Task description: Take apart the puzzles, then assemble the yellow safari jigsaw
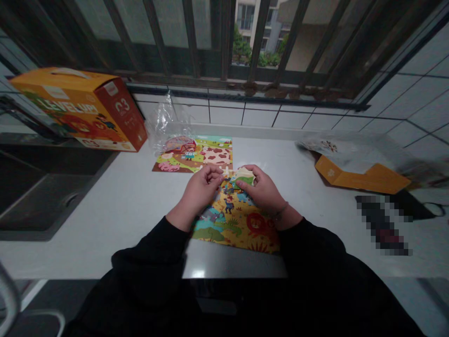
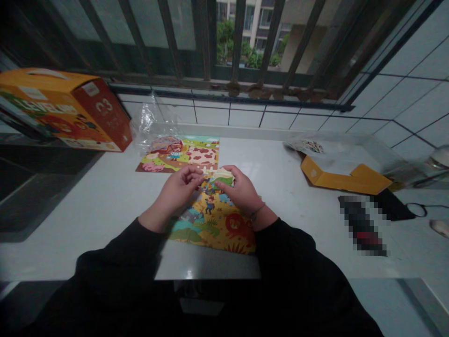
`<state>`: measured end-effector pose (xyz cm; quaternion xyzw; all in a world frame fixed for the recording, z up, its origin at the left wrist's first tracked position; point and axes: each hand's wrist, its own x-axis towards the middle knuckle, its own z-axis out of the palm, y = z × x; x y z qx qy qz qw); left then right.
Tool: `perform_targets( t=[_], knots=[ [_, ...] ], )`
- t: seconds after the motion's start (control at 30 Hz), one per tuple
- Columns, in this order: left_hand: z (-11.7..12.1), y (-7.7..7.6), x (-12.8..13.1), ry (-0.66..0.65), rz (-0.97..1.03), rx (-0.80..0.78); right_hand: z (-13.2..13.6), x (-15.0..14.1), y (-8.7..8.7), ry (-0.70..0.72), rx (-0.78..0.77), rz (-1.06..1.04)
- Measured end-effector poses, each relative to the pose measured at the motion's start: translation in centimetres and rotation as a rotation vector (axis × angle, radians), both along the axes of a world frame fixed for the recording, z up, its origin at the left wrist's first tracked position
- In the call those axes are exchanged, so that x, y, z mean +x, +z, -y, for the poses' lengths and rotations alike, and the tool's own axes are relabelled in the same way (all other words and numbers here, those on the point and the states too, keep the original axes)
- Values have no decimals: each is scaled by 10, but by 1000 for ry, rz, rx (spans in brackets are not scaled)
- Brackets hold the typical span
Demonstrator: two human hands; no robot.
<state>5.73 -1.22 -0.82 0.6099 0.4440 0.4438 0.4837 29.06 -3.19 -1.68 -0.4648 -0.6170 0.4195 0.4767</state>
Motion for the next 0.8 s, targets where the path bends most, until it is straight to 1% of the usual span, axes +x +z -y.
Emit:
perform_targets(
  t=[0.07, 0.13, 0.17, 0.23, 0.33, 0.43, 0.5, 0.57, 0.63, 0.67, 0.73, 0.8],
  knots=[
    [0, -1, 1, -14, -4, 29, -1, 2, -2, 43, 136, 156],
    [0, -2, 1, -33, -10, 21, -2, 4, -4, 74, 202, 226],
    [1, -2, 1, -40, -12, 14, -2, 4, -5, 79, 196, 233],
    [2, -3, 1, -55, -25, 3, -1, 5, -6, 85, 134, 216],
    [4, -1, 1, -88, -54, -2, 2, 4, -6, 146, 41, 193],
    [7, 8, -3, -111, -87, 13, 5, 4, -2, 174, 61, 250],
    [9, 16, -12, -104, -201, 50, 5, 4, 2, 141, 131, 298],
    [10, 23, -26, -124, -430, 92, 4, 5, 4, 120, 186, 347],
    [10, 27, -41, -215, -639, 118, 3, 5, 4, 137, 205, 411],
    [10, 28, -47, -277, -706, 136, 2, 5, 4, 154, 203, 444],
    [9, 28, -54, -372, -776, 172, 0, 5, 2, 176, 186, 490],
    [10, 28, -54, -434, -794, 180, 0, 5, 1, 169, 171, 505]
  ],
)
